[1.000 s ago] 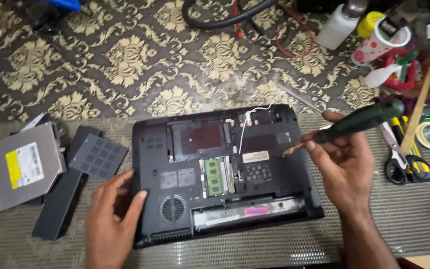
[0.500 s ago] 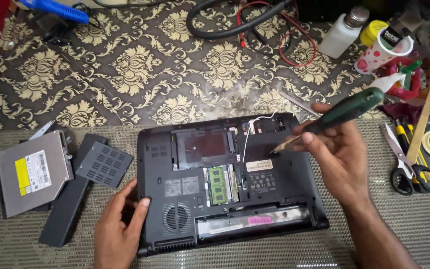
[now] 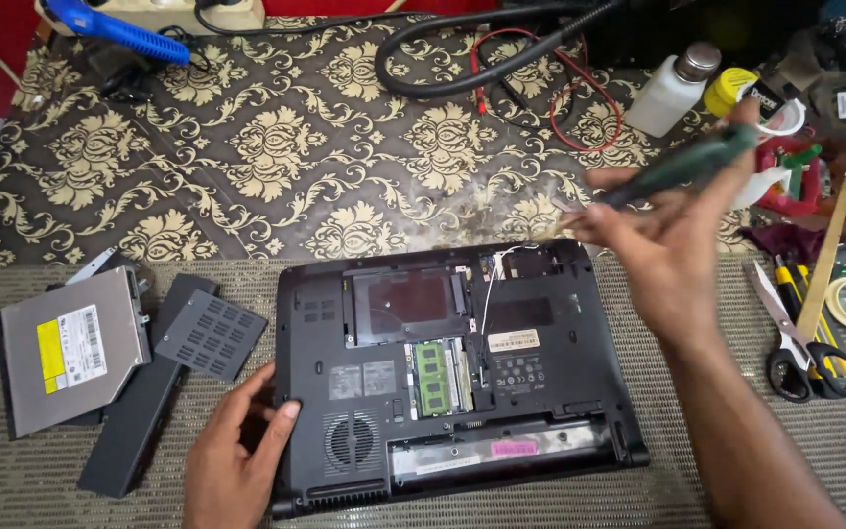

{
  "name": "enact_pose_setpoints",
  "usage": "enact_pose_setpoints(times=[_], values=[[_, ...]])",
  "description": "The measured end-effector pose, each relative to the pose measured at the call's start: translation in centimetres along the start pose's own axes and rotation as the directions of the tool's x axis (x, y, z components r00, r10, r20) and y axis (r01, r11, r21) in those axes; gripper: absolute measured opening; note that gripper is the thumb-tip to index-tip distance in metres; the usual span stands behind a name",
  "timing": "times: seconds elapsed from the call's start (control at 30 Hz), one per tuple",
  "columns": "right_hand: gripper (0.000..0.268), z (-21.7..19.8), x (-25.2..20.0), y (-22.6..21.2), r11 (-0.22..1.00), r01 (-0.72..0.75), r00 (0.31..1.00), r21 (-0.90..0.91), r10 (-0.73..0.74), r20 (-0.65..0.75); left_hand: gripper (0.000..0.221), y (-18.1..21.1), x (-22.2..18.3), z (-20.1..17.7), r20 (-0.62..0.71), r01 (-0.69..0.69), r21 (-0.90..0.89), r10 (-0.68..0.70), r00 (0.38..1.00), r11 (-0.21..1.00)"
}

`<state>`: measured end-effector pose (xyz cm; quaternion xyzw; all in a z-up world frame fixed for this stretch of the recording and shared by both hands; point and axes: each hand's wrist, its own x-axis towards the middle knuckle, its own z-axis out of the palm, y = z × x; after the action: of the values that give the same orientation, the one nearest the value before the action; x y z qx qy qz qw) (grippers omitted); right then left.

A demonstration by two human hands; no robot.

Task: Disassembling and working on the internal components of a laptop using a screwdriver on a repair bench.

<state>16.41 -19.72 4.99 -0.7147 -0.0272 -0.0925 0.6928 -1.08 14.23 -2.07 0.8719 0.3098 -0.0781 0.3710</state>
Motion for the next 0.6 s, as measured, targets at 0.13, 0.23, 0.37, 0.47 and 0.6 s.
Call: enact_pose_setpoints(times=[0.13,0.23,0.37,0.47,0.6], values=[[0.129,1.0,1.7,3.7,0.947,0.319,0.942,-0.039,-0.313,0.117,0.062,0.7,0.1,-0.4,0.029,0.02,-0.022,-0.019,0.999,1.0],[0.128,1.6,2.5,3.2,0.985,0.148,0.986,-0.085,-0.14,0.092,0.06,1.7,0.0,-0.8,0.072,0.132,-0.037,-0.129,0.989,0.991],[0.117,0.2,3.5,4.8,0.912,0.399,0.916,-0.098,-0.39,0.097,0.059,1.6,0.3,-0.4,0.057,0.164,0.026,-0.165,0.985,0.986],[0.105,-0.8,4.2,4.8,0.909,0.387,0.922,-0.156,-0.382,0.061,0.059,2.0,0.2,-0.2,0.045,0.159,0.045,-0.161,0.986,0.986],[0.081,-1.2,4.4,3.3,0.878,0.443,0.896,-0.178,-0.431,0.103,0.057,3.0,-0.2,-0.3,0.032,0.209,0.012,-0.209,0.977,0.978]])
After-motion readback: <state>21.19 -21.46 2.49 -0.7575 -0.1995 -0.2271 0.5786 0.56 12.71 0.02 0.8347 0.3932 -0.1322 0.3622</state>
